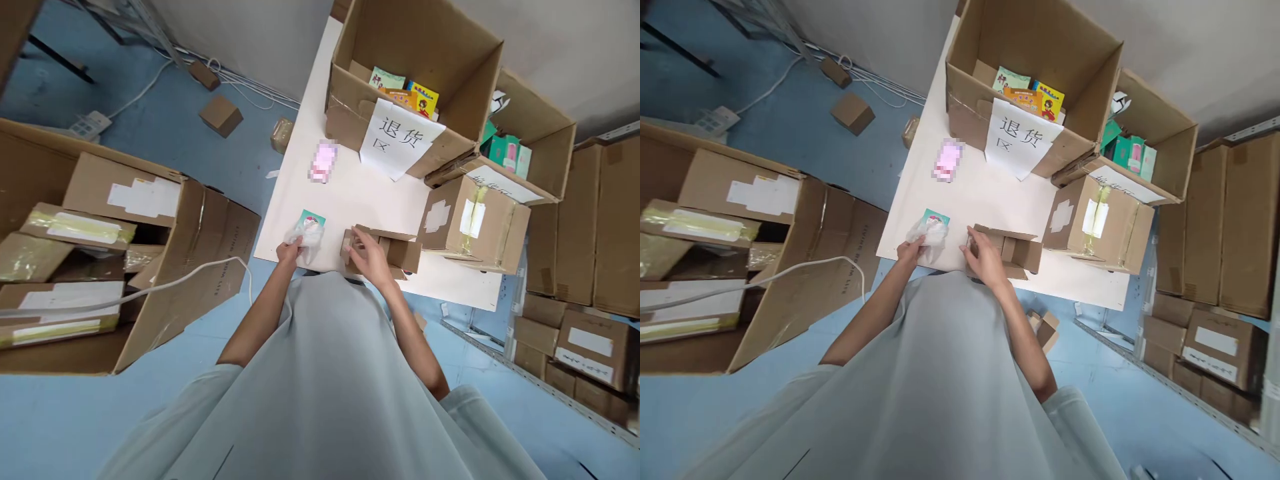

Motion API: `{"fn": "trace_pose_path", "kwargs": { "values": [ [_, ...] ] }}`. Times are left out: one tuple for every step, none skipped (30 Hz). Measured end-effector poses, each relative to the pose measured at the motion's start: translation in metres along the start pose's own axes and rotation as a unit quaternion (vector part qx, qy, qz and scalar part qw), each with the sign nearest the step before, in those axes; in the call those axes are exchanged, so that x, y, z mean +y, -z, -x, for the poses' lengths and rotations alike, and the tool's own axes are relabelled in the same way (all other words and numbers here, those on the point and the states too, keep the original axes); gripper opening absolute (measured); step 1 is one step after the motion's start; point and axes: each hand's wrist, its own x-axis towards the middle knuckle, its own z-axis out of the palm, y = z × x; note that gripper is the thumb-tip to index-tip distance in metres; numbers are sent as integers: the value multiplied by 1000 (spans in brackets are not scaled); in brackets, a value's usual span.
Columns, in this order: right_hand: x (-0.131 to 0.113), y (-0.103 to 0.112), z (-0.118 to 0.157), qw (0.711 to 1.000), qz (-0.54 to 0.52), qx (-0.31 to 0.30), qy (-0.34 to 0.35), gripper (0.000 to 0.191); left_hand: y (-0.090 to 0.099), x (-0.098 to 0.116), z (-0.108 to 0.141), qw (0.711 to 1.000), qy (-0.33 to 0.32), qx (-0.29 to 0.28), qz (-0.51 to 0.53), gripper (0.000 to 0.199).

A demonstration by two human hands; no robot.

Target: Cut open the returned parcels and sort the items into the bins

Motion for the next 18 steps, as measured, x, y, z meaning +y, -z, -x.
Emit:
{"fn": "trace_pose_path", "kwargs": {
  "values": [
    [6, 13, 10, 999, 3, 39, -14, 58, 1, 0, 2, 1000, -9, 9, -21, 52],
    [13, 26, 20, 996, 6, 84, -33, 58, 3, 0, 6, 998, -25, 25, -47, 70],
    [21, 39, 31, 989, 12, 133, -57, 59, 3, 1, 11, 994, -52, 42, -83, 91],
    [31, 52, 42, 979, 17, 183, -85, 62, 2, 2, 18, 986, -92, 55, -125, 109],
    [43, 63, 53, 966, 19, 230, -118, 67, 0, 3, 26, 974, -141, 53, -170, 121],
    [56, 72, 62, 950, 17, 269, -160, 73, -3, 4, 36, 958, -190, 30, -211, 124],
    [70, 79, 71, 932, 7, 298, -205, 81, -8, 3, 46, 942, -228, -17, -245, 120],
    [84, 82, 78, 916, -11, 314, -250, 89, -13, 3, 57, 928, -247, -81, -267, 111],
    [97, 84, 83, 902, -39, 317, -292, 94, -19, 1, 68, 916, -246, -153, -278, 104],
    [109, 82, 85, 893, -74, 305, -323, 95, -25, -1, 78, 903, -231, -218, -288, 99],
    [119, 79, 87, 890, -110, 283, -339, 94, -31, -2, 86, 890, -213, -271, -298, 98],
    [128, 75, 86, 892, -142, 257, -343, 91, -36, -3, 93, 878, -199, -309, -307, 96],
    [135, 71, 84, 897, -165, 234, -336, 87, -40, -3, 97, 869, -195, -332, -310, 92],
    [140, 67, 80, 903, -179, 219, -324, 84, -44, -2, 99, 864, -203, -343, -308, 84],
    [144, 64, 76, 907, -184, 213, -312, 82, -48, 2, 100, 862, -217, -345, -301, 71],
    [146, 63, 71, 910, -184, 215, -303, 80, -52, 8, 99, 862, -235, -340, -293, 57],
    [148, 64, 64, 912, -181, 222, -294, 78, -57, 17, 96, 863, -255, -332, -284, 48],
    [150, 67, 56, 915, -179, 226, -283, 75, -62, 27, 94, 863, -273, -323, -275, 43]
  ]
}}
